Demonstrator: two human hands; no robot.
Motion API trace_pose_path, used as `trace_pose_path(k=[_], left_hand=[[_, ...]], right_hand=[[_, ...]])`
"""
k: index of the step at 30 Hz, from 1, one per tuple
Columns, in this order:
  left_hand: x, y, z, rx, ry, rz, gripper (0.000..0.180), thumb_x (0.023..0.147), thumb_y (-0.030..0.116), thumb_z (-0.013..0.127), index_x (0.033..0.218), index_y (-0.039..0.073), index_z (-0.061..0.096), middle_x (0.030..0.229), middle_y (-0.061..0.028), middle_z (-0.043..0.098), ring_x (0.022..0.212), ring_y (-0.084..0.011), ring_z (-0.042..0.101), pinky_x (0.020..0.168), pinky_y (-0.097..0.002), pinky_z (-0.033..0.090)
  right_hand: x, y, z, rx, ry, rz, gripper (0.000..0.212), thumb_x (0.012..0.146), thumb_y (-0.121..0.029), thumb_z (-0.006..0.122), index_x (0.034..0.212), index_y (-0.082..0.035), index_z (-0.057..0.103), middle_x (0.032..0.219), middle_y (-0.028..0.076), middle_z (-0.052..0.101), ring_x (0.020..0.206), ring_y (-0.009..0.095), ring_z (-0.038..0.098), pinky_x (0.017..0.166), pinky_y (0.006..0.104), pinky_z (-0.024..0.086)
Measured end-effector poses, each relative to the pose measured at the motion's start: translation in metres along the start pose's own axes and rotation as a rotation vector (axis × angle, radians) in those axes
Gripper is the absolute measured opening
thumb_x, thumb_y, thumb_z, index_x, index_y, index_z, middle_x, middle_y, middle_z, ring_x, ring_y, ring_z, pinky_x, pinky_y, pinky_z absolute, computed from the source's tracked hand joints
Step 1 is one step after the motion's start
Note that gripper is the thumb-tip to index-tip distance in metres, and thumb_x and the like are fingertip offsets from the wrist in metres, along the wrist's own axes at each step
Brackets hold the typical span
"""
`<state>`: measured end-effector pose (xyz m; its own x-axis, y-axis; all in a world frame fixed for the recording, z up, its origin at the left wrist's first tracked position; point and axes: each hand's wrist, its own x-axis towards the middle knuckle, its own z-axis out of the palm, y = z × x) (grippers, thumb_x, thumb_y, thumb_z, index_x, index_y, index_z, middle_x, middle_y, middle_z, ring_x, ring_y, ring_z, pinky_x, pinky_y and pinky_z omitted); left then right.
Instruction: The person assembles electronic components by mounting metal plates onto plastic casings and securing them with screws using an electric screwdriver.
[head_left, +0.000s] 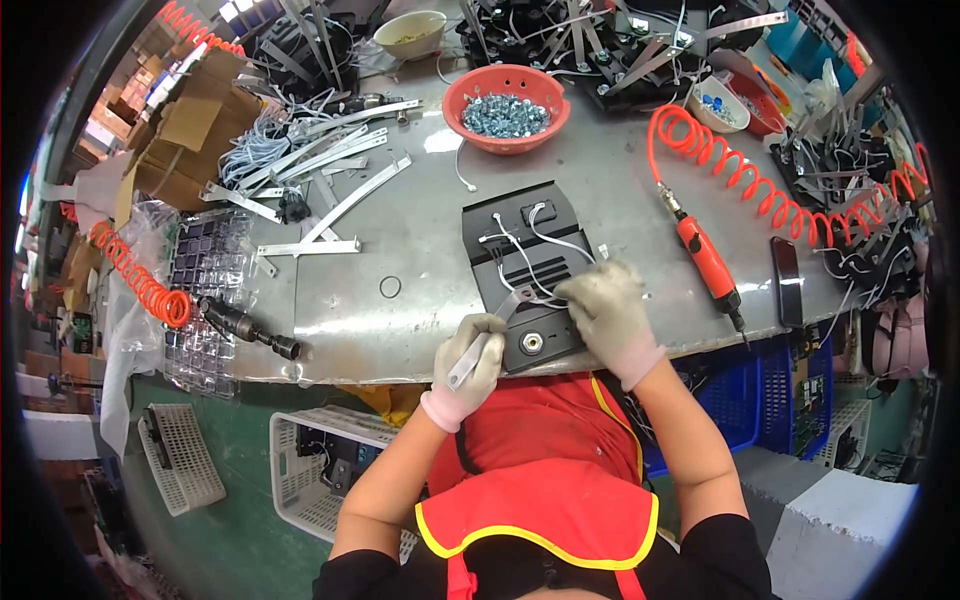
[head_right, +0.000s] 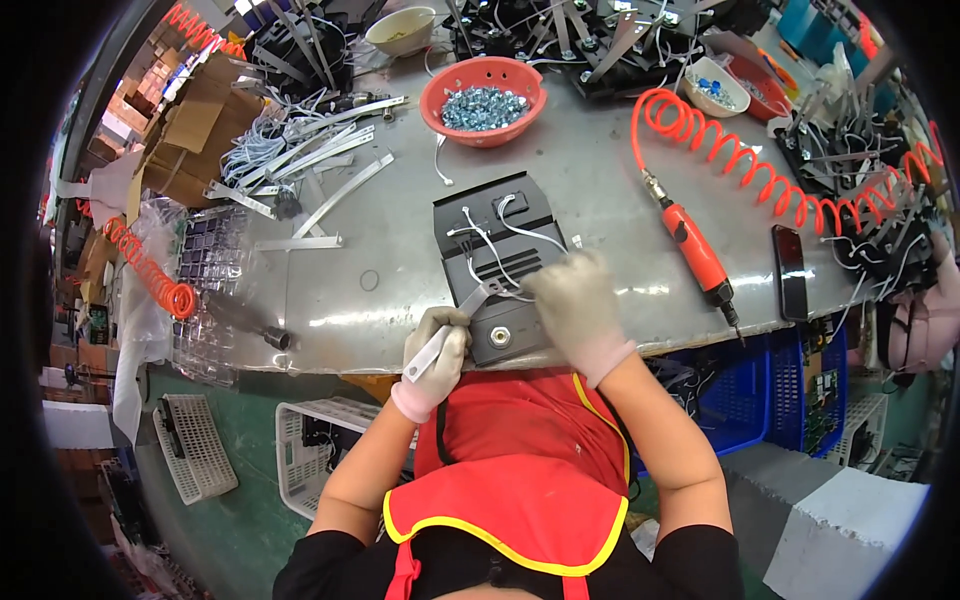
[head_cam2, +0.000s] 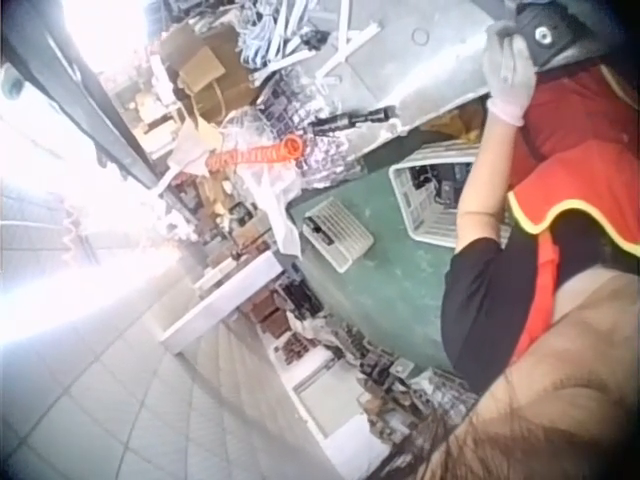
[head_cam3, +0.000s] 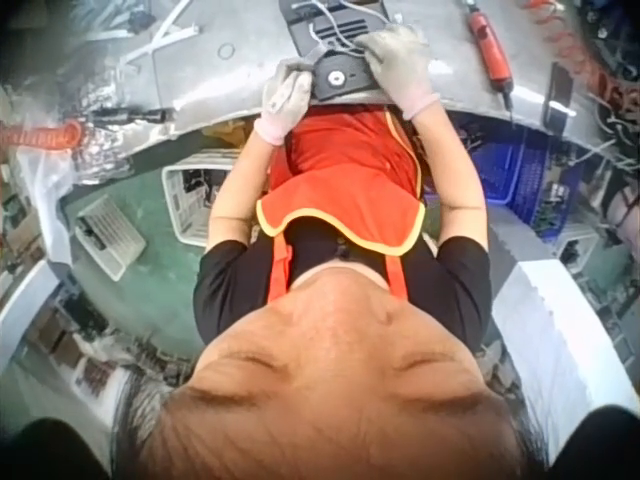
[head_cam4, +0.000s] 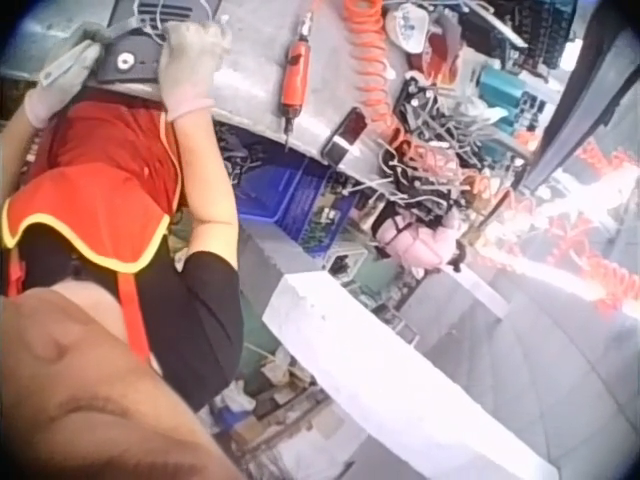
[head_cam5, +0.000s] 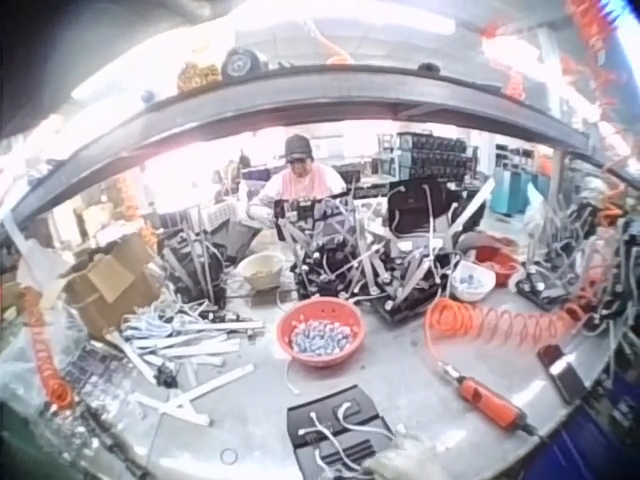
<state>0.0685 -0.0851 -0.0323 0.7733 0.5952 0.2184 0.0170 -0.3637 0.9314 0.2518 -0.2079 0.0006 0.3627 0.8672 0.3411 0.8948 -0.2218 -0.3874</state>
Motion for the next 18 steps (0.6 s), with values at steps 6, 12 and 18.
trace_pose_path(k=[6, 12, 18], left_hand=[[0.026, -0.006, -0.004, 0.103, -0.088, 0.093, 0.012, 0.087, 0.004, 0.051, 0.097, 0.000, 0.056, 0.070, -0.0114, 0.059, 0.061, -0.0202, 0.063, 0.057, -0.0321, 0.049], [0.026, -0.020, -0.014, -0.147, -0.115, -0.022, 0.023, 0.089, 0.019, 0.059, 0.096, -0.003, 0.058, 0.094, -0.0084, 0.061, 0.072, -0.0139, 0.059, 0.066, -0.0268, 0.049], [0.008, -0.032, -0.021, -0.349, -0.239, 0.004, 0.049, 0.091, 0.048, 0.052, 0.081, 0.000, 0.056, 0.093, -0.0091, 0.058, 0.076, -0.0155, 0.059, 0.067, -0.0279, 0.050]], right_hand=[[0.013, 0.045, 0.009, -0.072, 0.158, -0.042, 0.011, 0.070, -0.007, 0.064, 0.077, -0.013, 0.070, 0.099, 0.005, 0.065, 0.106, 0.029, 0.055, 0.096, 0.0446, 0.036], [0.005, 0.014, -0.009, -0.042, 0.211, -0.002, 0.020, 0.072, -0.002, 0.061, 0.089, -0.009, 0.067, 0.102, 0.007, 0.063, 0.107, 0.032, 0.053, 0.094, 0.0437, 0.038], [0.006, -0.013, -0.019, 0.197, 0.046, -0.095, 0.025, 0.074, -0.003, 0.063, 0.098, -0.006, 0.066, 0.102, 0.009, 0.064, 0.105, 0.028, 0.056, 0.096, 0.0408, 0.039]])
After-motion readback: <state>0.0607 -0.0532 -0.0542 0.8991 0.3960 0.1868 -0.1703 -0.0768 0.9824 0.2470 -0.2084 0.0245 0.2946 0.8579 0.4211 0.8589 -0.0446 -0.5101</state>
